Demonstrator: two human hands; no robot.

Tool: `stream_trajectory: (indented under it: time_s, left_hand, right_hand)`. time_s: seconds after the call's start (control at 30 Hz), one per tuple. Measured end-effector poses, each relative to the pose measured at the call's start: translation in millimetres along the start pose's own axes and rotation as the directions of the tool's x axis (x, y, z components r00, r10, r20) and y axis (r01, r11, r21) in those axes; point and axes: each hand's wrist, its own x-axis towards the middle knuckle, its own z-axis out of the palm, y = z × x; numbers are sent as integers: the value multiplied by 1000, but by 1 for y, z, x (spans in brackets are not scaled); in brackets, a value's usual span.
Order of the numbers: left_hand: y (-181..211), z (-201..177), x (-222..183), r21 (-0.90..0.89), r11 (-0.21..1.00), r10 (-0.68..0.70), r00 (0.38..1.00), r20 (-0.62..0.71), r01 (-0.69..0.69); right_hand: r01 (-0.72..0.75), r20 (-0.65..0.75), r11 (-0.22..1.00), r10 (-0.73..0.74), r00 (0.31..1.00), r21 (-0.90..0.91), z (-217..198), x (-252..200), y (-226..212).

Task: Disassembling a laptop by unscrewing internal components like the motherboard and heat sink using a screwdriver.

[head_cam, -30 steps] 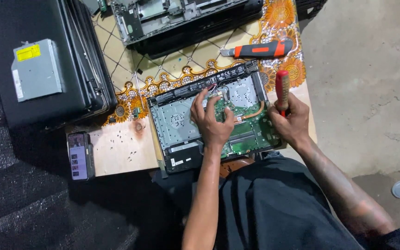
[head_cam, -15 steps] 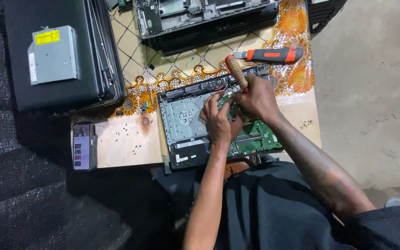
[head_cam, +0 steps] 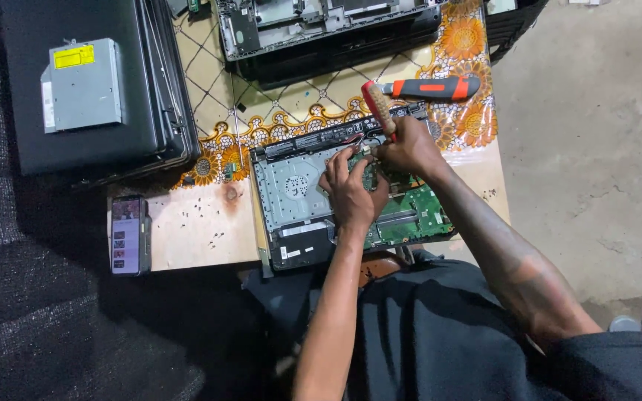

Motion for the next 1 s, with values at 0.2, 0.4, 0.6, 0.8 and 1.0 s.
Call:
stream_trajectory:
  time_s: [0.2,0.4,0.6,0.8,1.0]
  left_hand:
    - [-5,9,-1,18,1000,-20,1000,-7,20]
    - [4,-4,1,46,999,-21,998,62,18]
    - [3,0,1,-74,996,-51,998,32,54]
    - [2,-2,1,-87,996,-27,999,-46,23]
    - [9,-8,4,-66,998,-27,997,-68,23]
  right_hand:
    - [-18,12,999,17,1000,32,9,12,19]
    - [-76,11,980,76,997,183,9,-1,-6]
    - [-114,83,973,100,992,198,-11,-12,-16]
    - [17,7,965,-20,1000,262,-24,-37,-20]
    - [59,-229,985,-22,973,160,-43,-36,51]
